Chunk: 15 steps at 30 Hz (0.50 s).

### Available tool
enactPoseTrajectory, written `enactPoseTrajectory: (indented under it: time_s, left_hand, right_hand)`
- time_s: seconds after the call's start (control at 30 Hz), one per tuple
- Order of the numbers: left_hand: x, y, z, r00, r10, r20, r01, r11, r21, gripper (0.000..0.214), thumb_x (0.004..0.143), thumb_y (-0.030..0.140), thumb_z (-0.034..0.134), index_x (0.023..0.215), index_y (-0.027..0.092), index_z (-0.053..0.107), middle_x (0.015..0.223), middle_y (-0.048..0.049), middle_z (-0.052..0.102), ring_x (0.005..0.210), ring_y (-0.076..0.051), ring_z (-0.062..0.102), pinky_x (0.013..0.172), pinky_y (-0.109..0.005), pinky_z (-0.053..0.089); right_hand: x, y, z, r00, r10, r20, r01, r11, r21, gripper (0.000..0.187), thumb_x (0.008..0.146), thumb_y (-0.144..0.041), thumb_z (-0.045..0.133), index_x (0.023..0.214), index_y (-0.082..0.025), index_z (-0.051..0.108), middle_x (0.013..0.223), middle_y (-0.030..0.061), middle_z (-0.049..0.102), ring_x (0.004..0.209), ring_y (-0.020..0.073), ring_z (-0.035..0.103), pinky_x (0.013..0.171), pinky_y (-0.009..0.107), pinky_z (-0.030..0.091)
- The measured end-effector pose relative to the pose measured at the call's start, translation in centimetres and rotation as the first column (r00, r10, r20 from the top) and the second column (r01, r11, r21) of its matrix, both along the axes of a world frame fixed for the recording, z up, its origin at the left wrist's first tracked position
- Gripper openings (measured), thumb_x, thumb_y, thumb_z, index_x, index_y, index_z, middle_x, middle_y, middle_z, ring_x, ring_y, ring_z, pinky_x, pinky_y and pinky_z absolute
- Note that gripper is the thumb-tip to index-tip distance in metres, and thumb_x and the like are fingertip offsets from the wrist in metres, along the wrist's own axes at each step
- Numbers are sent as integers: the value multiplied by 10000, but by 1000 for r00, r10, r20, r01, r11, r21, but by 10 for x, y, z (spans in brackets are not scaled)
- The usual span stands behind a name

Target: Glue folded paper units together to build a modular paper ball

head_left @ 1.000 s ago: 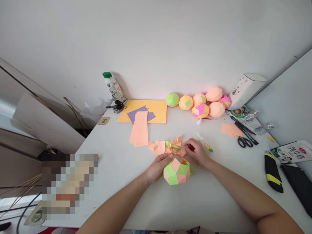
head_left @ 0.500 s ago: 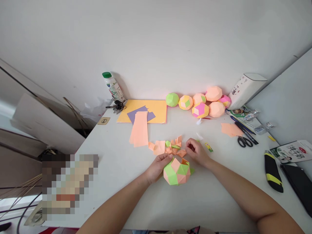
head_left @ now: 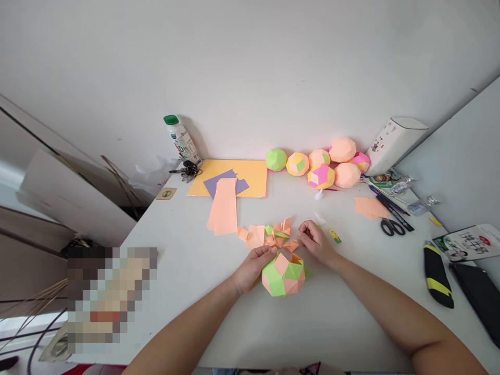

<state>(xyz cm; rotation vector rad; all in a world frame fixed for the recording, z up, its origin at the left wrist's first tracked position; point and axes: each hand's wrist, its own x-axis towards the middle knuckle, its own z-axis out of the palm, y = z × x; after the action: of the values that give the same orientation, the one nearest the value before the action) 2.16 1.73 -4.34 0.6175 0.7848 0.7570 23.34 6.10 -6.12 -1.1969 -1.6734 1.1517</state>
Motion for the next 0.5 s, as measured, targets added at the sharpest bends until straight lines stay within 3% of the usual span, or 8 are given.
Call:
enactPoseTrajectory:
  time_s: [0.5]
  left_hand:
    - [0,0,-1,1000,3,0,-3,1000,-10,311,751,423,680,697,119,641,654,-28,609,611,-126,552,599,-252,390]
  right_hand:
    - [-1,0,3,1000,10,-7,-10,1000,-12,130,874,-277,454,783,-226,376,601,-55,404,538,127,402,519,264,328]
